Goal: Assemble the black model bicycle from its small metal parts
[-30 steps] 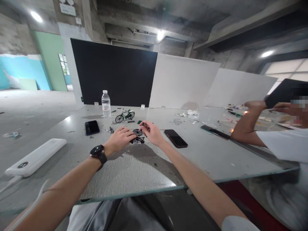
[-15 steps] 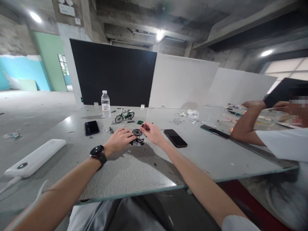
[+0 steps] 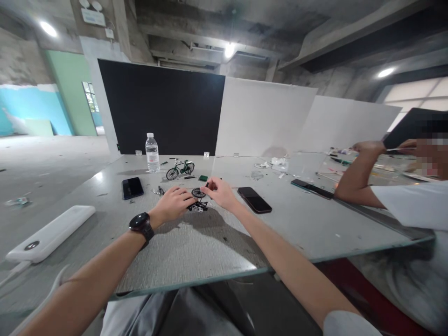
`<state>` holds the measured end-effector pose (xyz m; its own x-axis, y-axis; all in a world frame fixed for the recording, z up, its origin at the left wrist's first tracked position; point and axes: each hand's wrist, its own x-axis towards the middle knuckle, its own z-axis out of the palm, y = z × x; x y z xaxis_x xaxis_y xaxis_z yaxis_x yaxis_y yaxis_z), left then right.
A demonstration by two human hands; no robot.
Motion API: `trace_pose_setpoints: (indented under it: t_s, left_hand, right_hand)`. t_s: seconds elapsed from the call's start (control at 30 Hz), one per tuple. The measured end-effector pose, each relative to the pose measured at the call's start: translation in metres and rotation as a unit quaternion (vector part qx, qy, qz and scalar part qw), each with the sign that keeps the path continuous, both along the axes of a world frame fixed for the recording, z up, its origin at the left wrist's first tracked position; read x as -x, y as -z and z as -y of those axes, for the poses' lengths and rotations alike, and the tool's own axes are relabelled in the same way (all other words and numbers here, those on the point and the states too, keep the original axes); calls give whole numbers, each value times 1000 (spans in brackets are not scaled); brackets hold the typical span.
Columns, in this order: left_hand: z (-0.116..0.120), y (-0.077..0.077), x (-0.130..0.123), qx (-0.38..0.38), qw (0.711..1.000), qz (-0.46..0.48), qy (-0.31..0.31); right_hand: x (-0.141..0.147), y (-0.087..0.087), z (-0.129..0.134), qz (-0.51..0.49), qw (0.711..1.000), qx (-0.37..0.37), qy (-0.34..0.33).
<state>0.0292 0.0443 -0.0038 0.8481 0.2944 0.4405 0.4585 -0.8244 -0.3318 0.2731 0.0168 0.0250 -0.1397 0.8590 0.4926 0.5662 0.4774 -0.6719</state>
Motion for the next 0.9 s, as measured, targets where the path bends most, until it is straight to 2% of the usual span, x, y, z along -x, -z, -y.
trace_pose_setpoints:
  t_s: [0.23, 0.47, 0.9]
  left_hand:
    - [0, -1, -2, 14, 1000, 24, 14]
    - [-1, -1, -1, 3, 999, 36, 1]
    - [4, -4, 0, -4, 1000, -3, -4]
  right_hand:
    - [2, 2, 2, -27, 999, -34, -29]
    - [-1, 7, -6, -89, 993, 28, -74]
    - [-5, 5, -10, -32, 998, 7, -54]
